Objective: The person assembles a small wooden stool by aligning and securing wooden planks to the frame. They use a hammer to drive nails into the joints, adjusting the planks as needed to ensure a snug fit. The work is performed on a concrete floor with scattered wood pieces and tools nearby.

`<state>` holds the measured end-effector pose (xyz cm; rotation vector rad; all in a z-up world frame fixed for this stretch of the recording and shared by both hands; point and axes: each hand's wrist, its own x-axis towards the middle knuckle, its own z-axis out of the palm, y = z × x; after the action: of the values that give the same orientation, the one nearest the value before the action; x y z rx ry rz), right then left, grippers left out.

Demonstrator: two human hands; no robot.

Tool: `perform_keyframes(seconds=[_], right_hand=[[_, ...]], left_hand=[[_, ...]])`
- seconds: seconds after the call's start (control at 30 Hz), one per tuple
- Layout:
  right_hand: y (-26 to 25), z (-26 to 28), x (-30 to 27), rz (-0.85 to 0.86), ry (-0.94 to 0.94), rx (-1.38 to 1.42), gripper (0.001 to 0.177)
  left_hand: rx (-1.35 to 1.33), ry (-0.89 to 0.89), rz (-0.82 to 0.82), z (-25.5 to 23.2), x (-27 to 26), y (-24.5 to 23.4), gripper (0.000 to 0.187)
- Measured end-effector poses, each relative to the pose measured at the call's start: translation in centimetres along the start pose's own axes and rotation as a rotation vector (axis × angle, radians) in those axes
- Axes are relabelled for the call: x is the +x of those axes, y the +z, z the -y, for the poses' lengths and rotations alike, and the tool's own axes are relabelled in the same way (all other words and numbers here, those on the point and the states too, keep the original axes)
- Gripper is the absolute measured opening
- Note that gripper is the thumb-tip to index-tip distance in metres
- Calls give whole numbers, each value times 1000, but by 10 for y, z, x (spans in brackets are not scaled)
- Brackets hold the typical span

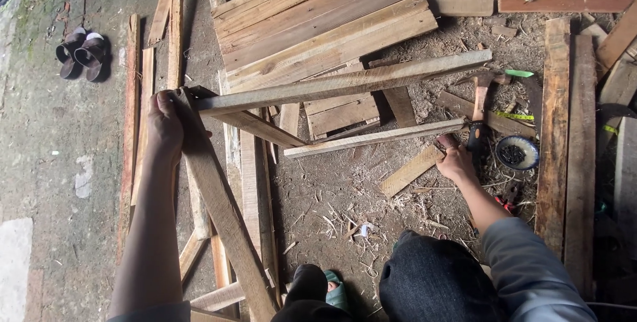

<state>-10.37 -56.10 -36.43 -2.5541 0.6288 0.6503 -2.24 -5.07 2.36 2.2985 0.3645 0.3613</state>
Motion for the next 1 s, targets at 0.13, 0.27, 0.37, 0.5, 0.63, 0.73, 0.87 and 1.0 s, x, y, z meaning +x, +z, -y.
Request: perform_keyframes(seconds=[0.13, 0.27, 0.37, 0.5, 0.63, 0.73, 0.87, 1.0], right_hand=[[22, -28, 30, -27, -77, 65, 57], [16, -27, 3, -147, -171, 229, 49], [13, -32, -11, -350, -302, 463, 36], [-42, -43, -37, -632, -330, 546, 14], [-145, -80, -38, -735, 40, 612, 31], [-212, -71, -60, -998, -192, 510, 53], [-285, 87, -157, -1102, -902, 465, 42], [-281, 267, -234, -750, -1391, 430, 22]], left_hand=[[2, 16, -3, 0, 1, -2, 42], [10, 18, 1, 37, 22, -1, 42], [25, 24, 6, 27, 17, 1, 42], [-3, 41, 2, 80, 49, 14, 42], [-201, -205, 234, 62, 55, -2, 44], [-27, -34, 136, 83, 67, 4, 47], [-24, 99, 32, 89, 74, 15, 39], [240, -165, 112, 124, 114, 40, 50]])
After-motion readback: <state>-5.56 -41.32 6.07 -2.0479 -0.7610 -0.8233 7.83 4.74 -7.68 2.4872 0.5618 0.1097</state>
